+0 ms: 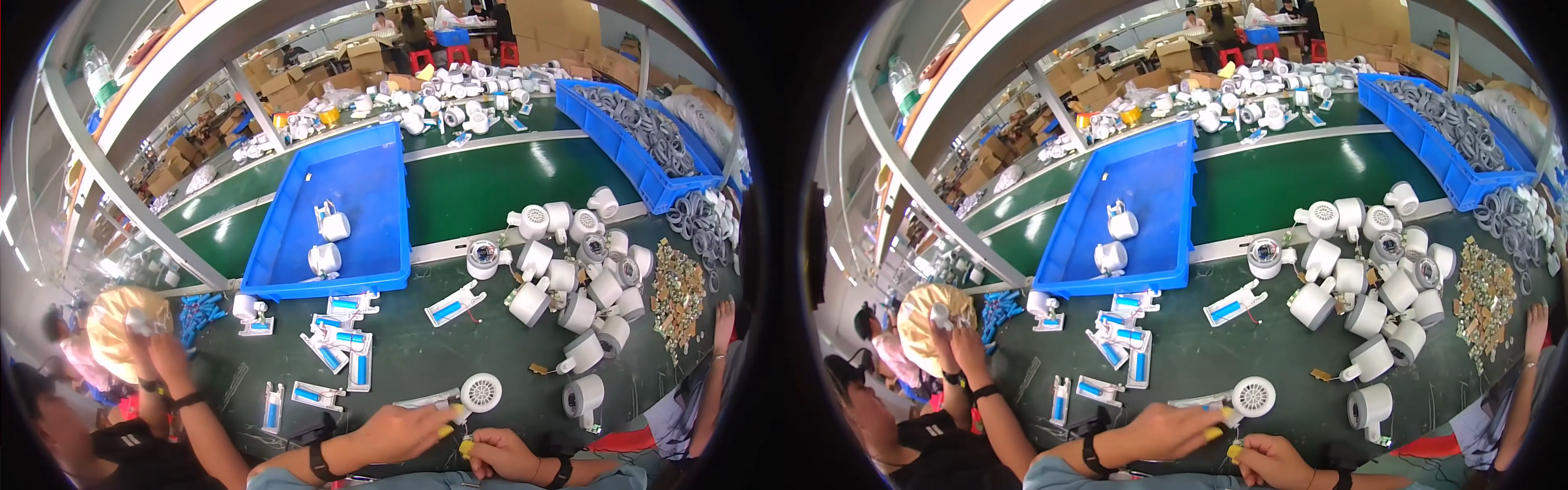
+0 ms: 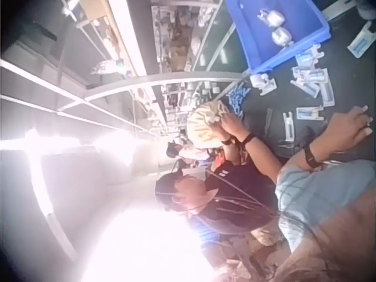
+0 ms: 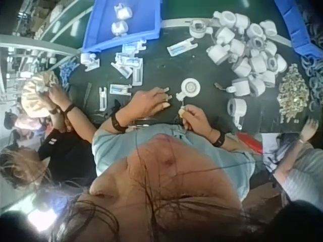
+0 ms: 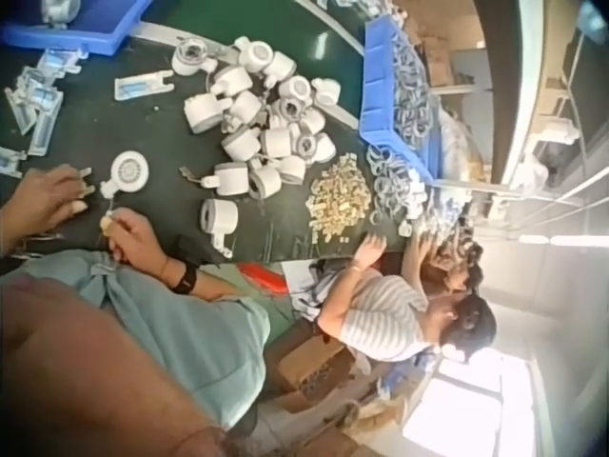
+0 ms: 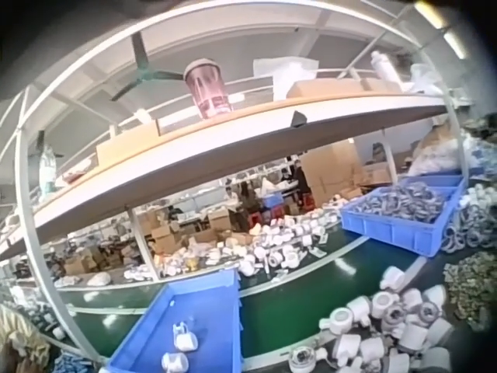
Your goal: Assembling small electronic components and plastic housings on a production line.
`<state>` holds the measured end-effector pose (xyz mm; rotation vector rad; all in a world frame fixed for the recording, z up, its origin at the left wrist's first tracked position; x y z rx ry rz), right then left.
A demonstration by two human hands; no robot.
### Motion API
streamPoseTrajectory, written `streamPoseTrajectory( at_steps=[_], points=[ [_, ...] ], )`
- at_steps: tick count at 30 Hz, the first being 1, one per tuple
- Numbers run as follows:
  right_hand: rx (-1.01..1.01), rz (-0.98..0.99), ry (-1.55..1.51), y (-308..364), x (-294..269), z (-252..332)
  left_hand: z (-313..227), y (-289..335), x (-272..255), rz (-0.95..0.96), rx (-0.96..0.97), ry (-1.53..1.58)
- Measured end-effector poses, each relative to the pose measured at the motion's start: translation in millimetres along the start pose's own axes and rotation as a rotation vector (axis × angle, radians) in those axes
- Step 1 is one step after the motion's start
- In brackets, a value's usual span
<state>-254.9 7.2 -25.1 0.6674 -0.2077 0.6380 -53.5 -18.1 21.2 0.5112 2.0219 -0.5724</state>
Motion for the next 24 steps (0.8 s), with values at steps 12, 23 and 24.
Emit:
streamPoseTrajectory(
  at_steps=[12, 23, 24],
  points=[
    [0.054, 0.133, -0.141, 30, 5, 15, -8, 5, 41, 0.195, 0.515, -0.038],
    [-0.183, 0.045, 0.202, 42, 15, 18, -36, -11, 6, 0.209, -0.036, 0.689],
    [-0.235, -0.069, 0.305, 44, 15, 20, -41, -8, 7, 0.16, 0.013, 0.709]
  ],
)
Point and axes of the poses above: each hand's wrist, its own y-axis away from the middle knuckle, its own x-axis out of the palm, z = x × y, the point moved 3 cm from there along -y, towards the middle knuckle
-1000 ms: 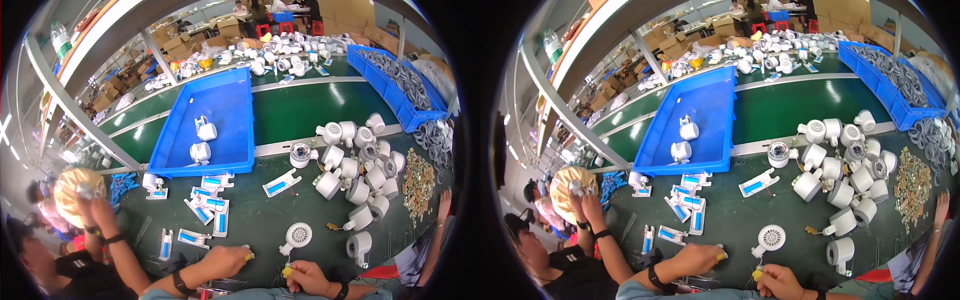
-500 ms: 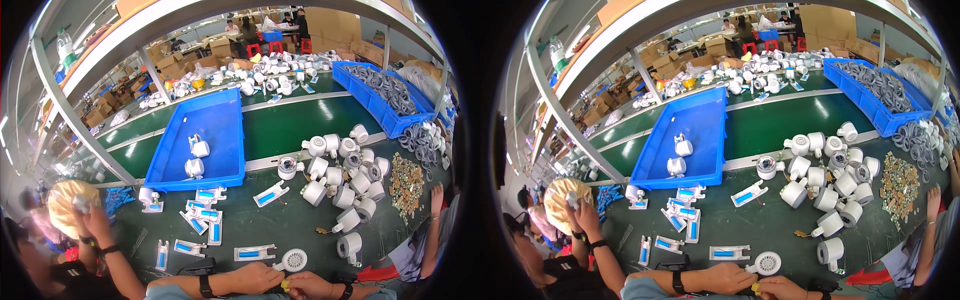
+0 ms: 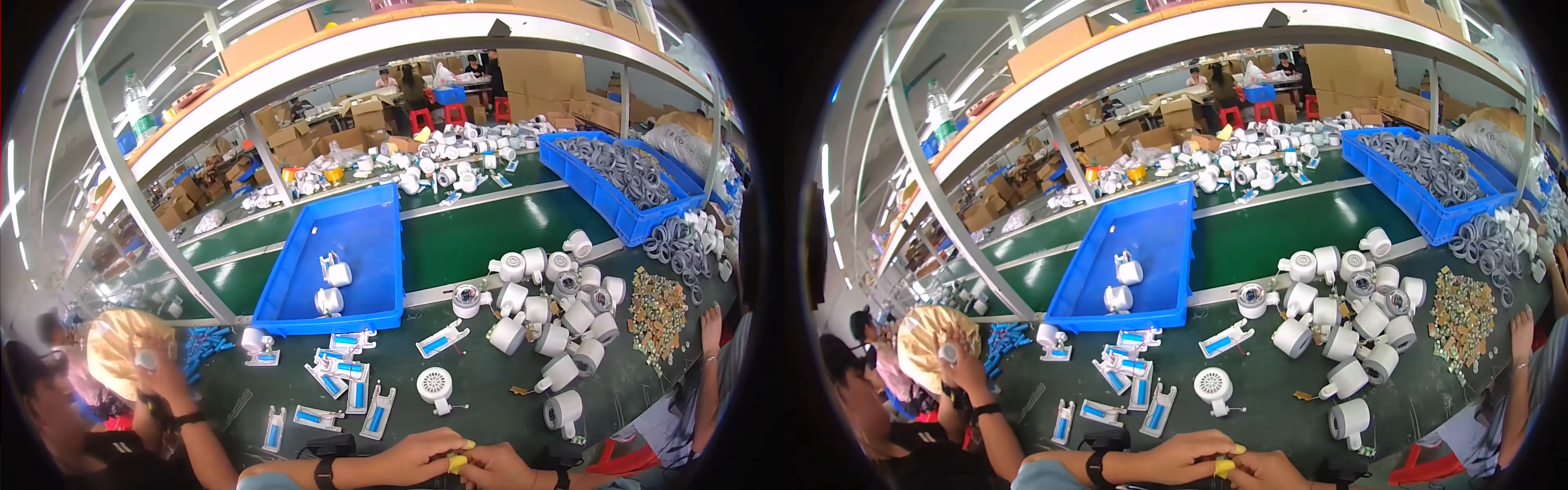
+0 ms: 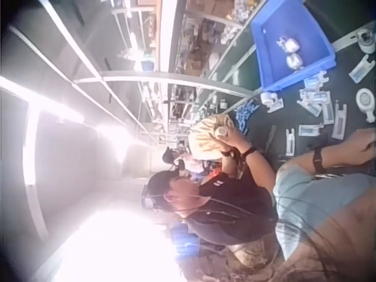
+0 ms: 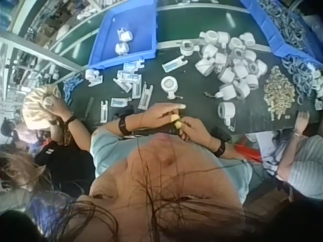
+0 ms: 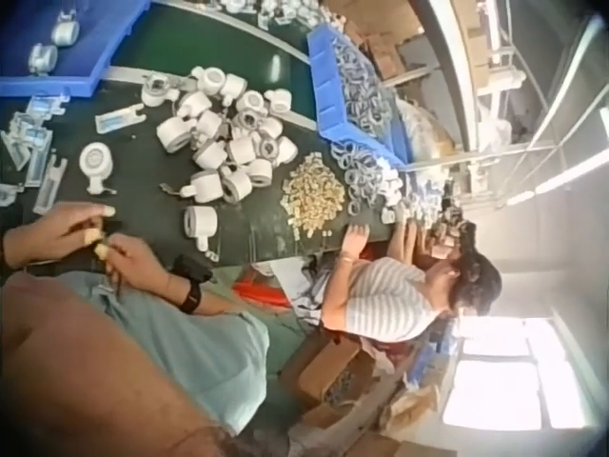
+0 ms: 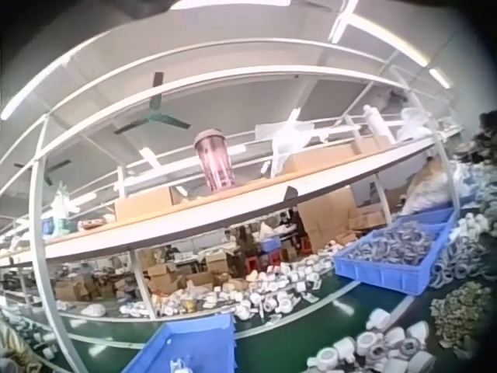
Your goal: Assembling small electronic components and plastic housings on a production line.
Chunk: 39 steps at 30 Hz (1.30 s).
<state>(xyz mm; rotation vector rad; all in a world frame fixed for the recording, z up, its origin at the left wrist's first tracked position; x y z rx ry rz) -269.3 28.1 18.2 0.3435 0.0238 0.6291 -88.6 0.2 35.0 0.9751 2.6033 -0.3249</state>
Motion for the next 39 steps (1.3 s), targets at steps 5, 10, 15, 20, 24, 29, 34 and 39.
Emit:
streamPoseTrajectory(
  at_steps=[5, 10, 15, 20, 24, 29, 34, 39],
  points=[
    [-0.395, -0.085, 0.216, -1, 9, 22, -5, 15, -11, -0.051, -0.116, 0.014],
    [-0.319, -0.018, 0.236, -22, -5, 18, -116, 16, -108, -0.475, 0.222, -0.56],
    [-0.177, -0.055, 0.23, -41, -26, -20, -239, -52, -247, -1.104, 0.485, -0.74],
    [-0.129, -0.005, 0.287, -48, -23, -21, -347, -109, -426, -1.165, 0.559, -0.552],
    [-0.05, 0.003, 0.181, -51, -30, -37, -304, -148, -432, -1.192, 0.392, -0.419],
    [-0.146, 0.001, 0.201, -37, -17, -58, -255, -99, -351, -1.087, 0.396, -0.476],
    [-0.197, -0.051, 0.098, -49, -24, -58, -138, -61, -220, -0.872, 0.068, -0.376],
    [-0.238, -0.244, 0.17, -36, -36, -24, -54, 12, -117, -0.403, -0.254, -0.379]
  ],
)
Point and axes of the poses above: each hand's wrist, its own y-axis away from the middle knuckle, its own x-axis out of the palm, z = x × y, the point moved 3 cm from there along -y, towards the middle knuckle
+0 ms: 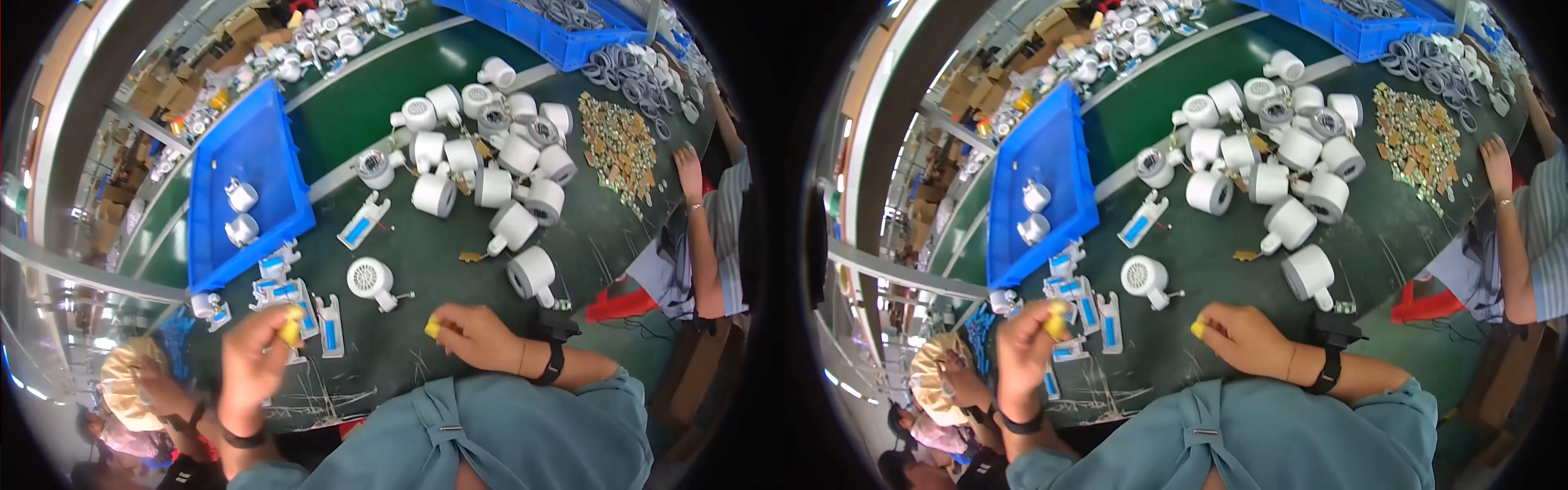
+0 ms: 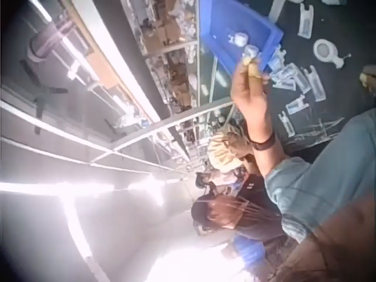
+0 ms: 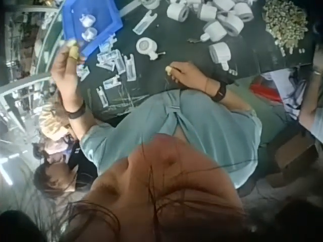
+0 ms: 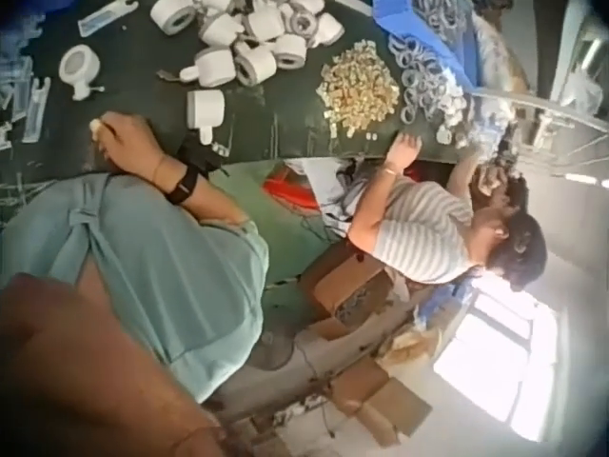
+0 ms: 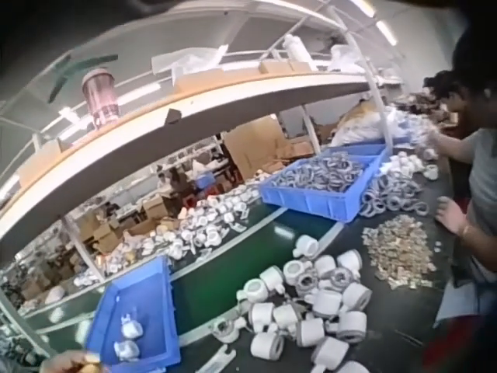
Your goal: Assembling small electronic components and plastic housings on a production line.
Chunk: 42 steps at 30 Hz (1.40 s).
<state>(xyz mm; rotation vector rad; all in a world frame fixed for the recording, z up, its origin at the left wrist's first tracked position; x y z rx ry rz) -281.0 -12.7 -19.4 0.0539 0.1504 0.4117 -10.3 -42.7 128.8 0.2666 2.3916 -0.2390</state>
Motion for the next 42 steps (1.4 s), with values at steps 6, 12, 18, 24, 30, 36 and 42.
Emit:
streamPoseTrajectory(
  at_steps=[6, 12, 18, 24, 30, 36, 42],
  points=[
    [-0.149, -0.138, 0.451, -13, 0, 27, 68, 51, 59, 0.052, -0.07, 0.079],
    [-0.214, -0.231, 0.773, -77, 31, 53, 69, 45, 101, 0.017, -0.063, 0.286],
    [-0.22, -0.117, 0.785, -98, 45, 34, 87, 45, 122, -0.025, -0.072, 0.338],
    [-0.532, -0.536, 0.697, -9, -45, 116, 92, 47, 119, -0.046, -0.048, 0.334],
    [0.186, -0.873, 0.936, 45, -195, 37, 97, 46, 122, -0.006, -0.013, 0.295],
    [0.063, -1.152, 1.243, 55, -234, -1, 92, 39, 126, 0.031, -0.032, 0.244],
    [-0.137, -0.705, 1.067, 43, -119, 45, 89, 38, 127, 0.001, -0.042, 0.213]
  ],
)
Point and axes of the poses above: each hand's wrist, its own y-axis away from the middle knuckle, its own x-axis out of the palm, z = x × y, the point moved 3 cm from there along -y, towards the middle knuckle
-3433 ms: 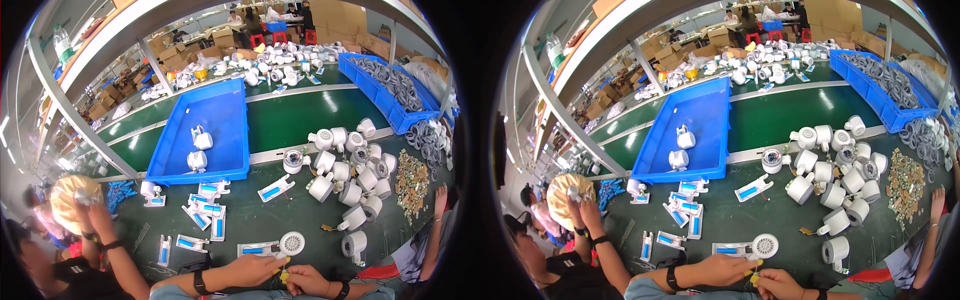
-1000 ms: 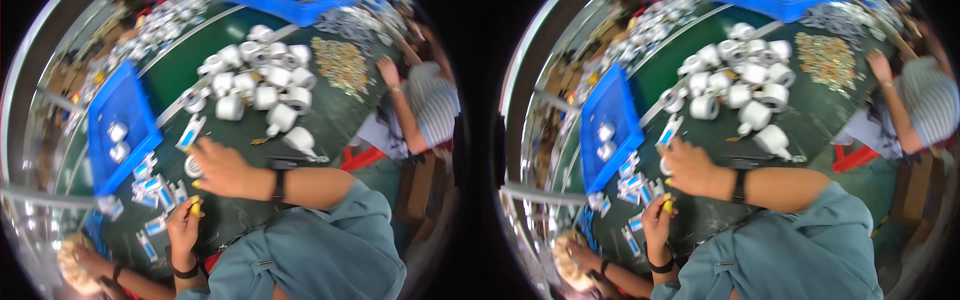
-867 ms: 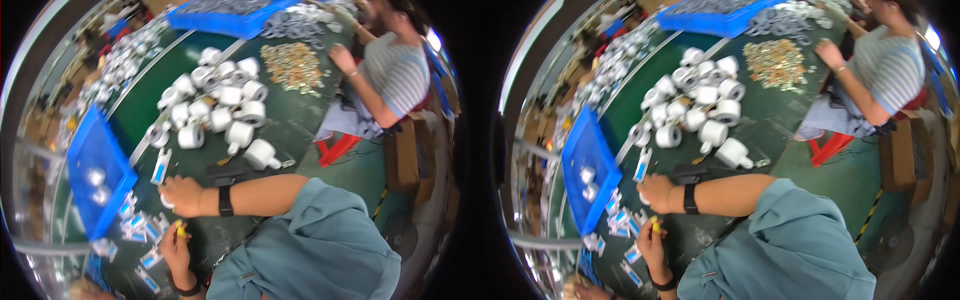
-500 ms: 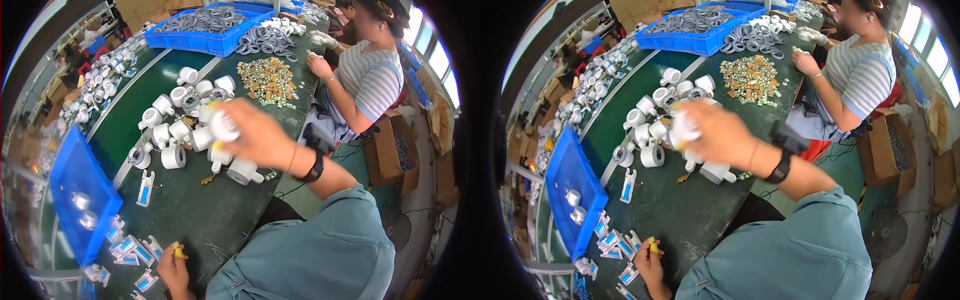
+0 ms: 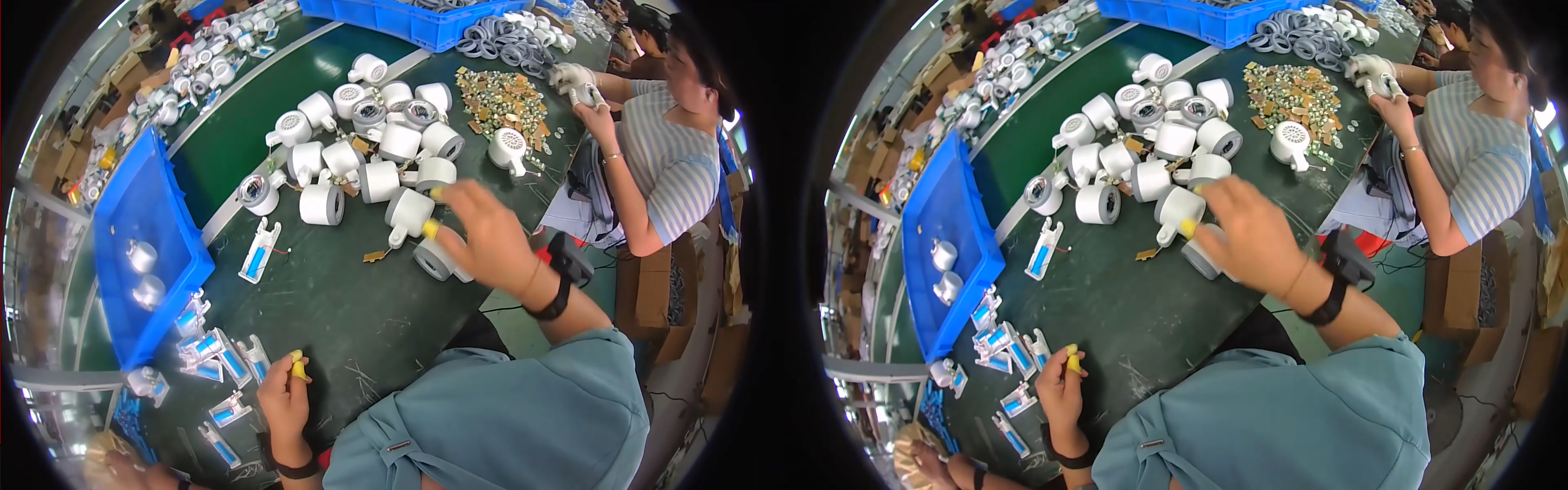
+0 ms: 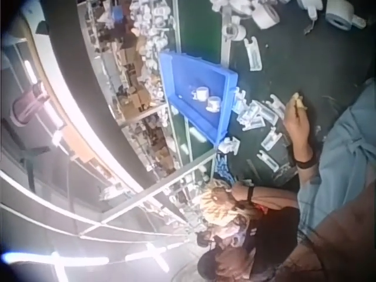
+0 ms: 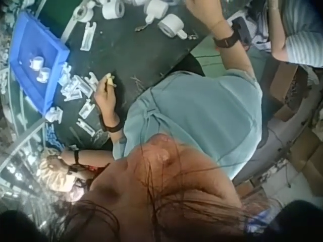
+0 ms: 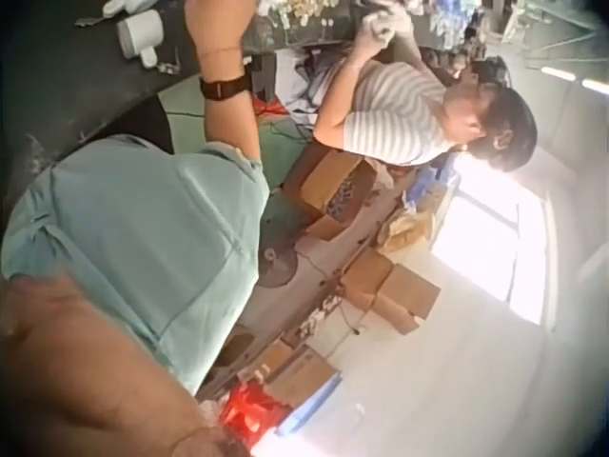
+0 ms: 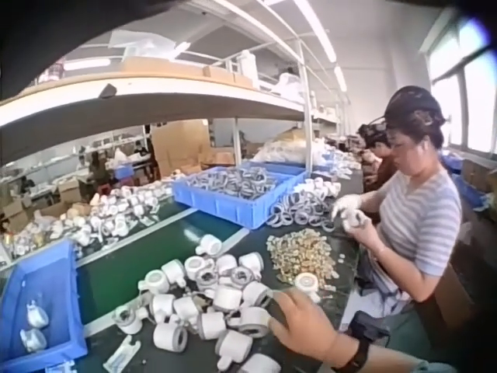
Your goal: Assembling small electronic components and plastic housings on a production line.
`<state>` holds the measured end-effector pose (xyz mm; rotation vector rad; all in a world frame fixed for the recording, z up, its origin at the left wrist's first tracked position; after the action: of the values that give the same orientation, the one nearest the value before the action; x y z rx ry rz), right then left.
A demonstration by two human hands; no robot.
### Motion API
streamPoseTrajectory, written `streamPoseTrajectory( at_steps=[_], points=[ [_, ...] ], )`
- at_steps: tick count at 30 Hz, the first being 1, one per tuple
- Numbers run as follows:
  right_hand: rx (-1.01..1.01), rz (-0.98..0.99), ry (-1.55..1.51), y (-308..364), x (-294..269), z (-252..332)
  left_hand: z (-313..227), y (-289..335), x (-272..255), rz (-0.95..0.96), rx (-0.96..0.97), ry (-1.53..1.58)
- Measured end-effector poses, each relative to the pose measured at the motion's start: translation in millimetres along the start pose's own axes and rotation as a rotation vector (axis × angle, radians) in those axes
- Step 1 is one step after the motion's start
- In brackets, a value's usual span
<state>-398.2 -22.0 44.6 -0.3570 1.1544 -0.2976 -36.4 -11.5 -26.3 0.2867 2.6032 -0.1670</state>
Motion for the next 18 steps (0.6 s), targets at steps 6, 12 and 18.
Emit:
streamPoseTrajectory(
  at_steps=[6, 12, 18],
  points=[
    [0.16, 0.372, -0.044, 32, 8, 14, 3, 2, -4, -0.01, 0.033, -0.039],
    [0.178, 0.451, -0.299, 38, 37, 52, -5, 0, 4, 0.096, 0.131, -0.138],
    [0.016, 0.394, -0.391, 10, 92, 90, -32, 6, -15, -0.018, 0.198, -0.23]
  ],
)
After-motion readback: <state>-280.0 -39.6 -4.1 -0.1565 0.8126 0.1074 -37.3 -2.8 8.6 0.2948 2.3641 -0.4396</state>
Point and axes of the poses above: each hand's wrist, its own y-axis away from the middle knuckle, its own x-axis out of the palm, z = x × y, the point moved 3 cm from there along -y, towards the middle knuckle
